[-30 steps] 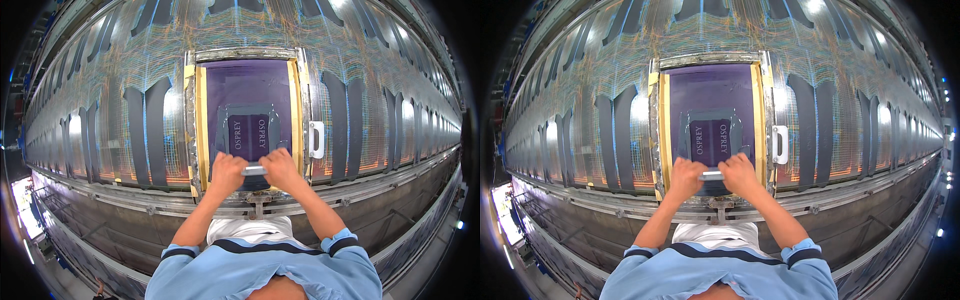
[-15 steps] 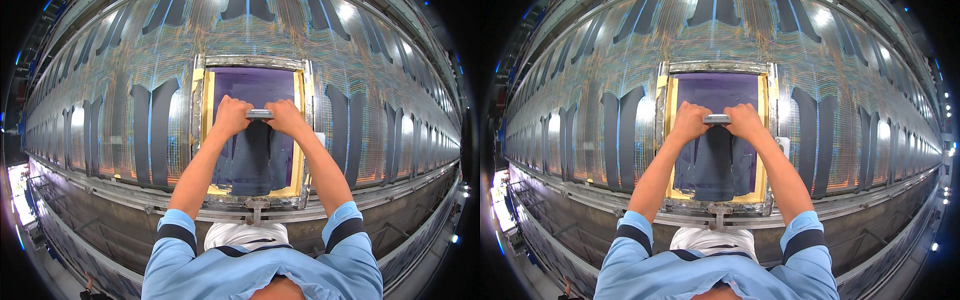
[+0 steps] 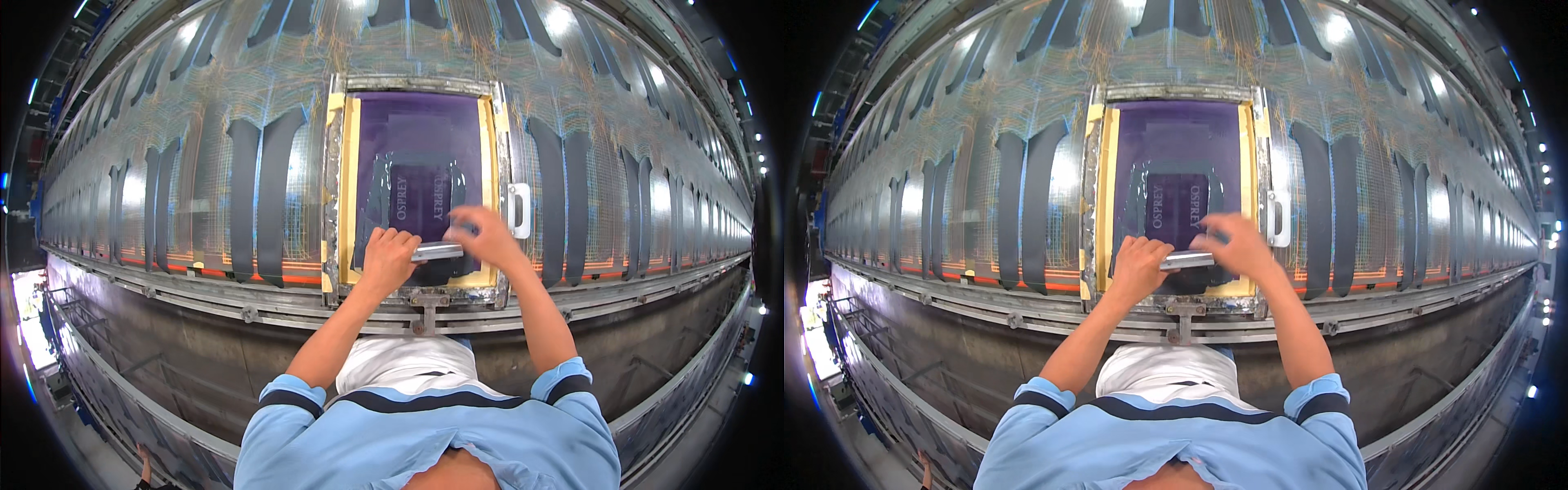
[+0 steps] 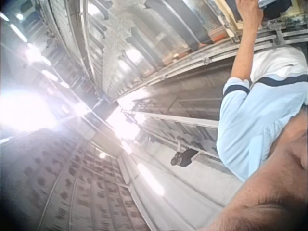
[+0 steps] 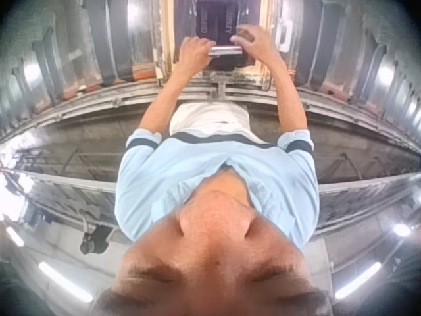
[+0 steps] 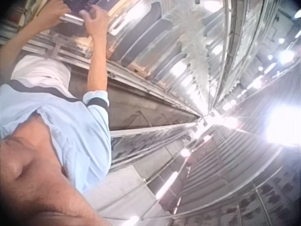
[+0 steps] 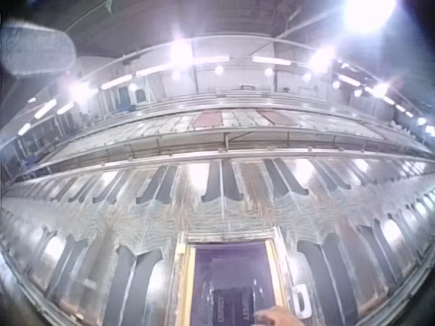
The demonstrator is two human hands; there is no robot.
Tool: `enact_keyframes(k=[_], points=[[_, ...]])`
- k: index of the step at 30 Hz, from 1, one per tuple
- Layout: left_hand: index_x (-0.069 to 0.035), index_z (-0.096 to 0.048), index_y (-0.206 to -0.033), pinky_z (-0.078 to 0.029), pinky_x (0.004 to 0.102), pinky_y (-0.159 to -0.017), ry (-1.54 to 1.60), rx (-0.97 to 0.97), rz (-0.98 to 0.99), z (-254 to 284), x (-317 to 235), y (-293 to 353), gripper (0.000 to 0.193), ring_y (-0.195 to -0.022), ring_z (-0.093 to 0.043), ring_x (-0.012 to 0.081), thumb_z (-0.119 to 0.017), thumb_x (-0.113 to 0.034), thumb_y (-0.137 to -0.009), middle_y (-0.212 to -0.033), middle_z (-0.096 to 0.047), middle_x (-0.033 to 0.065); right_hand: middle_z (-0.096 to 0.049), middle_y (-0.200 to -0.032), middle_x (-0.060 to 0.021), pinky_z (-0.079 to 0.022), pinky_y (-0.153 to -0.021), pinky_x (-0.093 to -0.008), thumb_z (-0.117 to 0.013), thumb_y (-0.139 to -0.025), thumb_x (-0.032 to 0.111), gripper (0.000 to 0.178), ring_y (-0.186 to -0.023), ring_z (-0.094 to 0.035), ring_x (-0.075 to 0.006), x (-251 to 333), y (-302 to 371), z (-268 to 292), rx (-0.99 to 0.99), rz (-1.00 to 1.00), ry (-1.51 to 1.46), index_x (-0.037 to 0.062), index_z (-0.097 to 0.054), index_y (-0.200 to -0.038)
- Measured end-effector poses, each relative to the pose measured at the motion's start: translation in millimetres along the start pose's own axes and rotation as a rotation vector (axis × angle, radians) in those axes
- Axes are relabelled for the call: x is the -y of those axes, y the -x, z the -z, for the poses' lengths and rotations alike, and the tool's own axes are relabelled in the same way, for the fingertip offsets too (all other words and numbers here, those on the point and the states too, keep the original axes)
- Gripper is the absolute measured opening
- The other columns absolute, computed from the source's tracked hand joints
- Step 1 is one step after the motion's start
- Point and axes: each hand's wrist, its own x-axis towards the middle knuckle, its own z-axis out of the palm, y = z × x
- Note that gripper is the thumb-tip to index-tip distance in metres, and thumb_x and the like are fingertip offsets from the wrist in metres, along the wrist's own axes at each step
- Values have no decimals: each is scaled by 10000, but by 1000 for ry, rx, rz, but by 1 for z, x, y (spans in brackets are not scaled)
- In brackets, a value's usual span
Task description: The person uses a squeegee to pull dark ink across a screen-printing frame mounted on a large cylindrical surface. The person repeatedly wipes the squeegee and continues the pulling motion to spread the ink evenly within the taped-off area.
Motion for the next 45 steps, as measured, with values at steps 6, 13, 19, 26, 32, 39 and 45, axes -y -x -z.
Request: enact_keyframes(k=[6, 13, 19, 26, 32, 39, 45], points=[[-127, -735, -945, -429, 384, -825, -11, 17, -56, -13, 4, 12, 323, -911, -623, 217, -806, -73, -634, -957, -697, -6, -715, -988, -231, -506, -866, -495, -669, -980, 297, 278, -939, -681, -407, -130, -14, 23, -667, -537, 225, 40, -679, -1084], [-141, -732, -982, -426, 383, -863, 28, -37, -30, 12, 17, 29, 397, -940, -622, 211, -747, -16, -606, -1003, -701, -23, -569, -611, -85, -396, -563, -414, -648, -1015, 294, 256, -554, -511, -188, -48, -23, 44, -628, -576, 36, 46, -633, -950], [-152, -753, -957, -436, 389, -827, -51, 3, 44, 75, 113, 65, 352, -942, -648, 214, -756, -23, -630, -986, -721, -19, -585, -690, -86, -405, -578, -385, -640, -1024, 278, 264, -610, -500, -147, -27, -66, -84, -663, -389, -142, 37, -602, -922], [-138, -752, -906, -435, 388, -779, -84, 11, 20, 176, 254, 137, 275, -862, -657, 223, -814, -64, -649, -935, -736, -7, -611, -707, -123, -473, -629, -408, -639, -1016, 266, 246, -612, -570, -221, 106, -131, -212, -633, -326, -257, 37, -589, -942], [-138, -726, -940, -425, 383, -782, -127, -16, -81, 185, 259, 194, 393, -827, -628, 212, -805, -41, -567, -965, -732, -10, -660, -740, -136, -475, -643, -424, -637, -1011, 272, 238, -667, -655, -280, 118, -143, -241, -651, -345, -113, 45, -600, -946], [-119, -680, -952, -421, 396, -823, -126, -39, -122, 167, 285, 206, 358, -850, -600, 213, -704, 8, -618, -1014, -709, -3, -719, -866, -157, -500, -728, -469, -651, -988, 255, 212, -802, -676, -397, 105, -156, -251, -611, -424, 72, 46, -625, -962], [-144, -697, -938, -416, 393, -813, -179, -105, -167, 167, 359, 80, 332, -845, -620, 222, -706, -5, -637, -967, -728, 12, -742, -1057, -145, -511, -904, -447, -716, -933, 294, 277, -1026, -671, -380, 118, -184, -229, -332, -162, 116, 56, -695, -1073]])
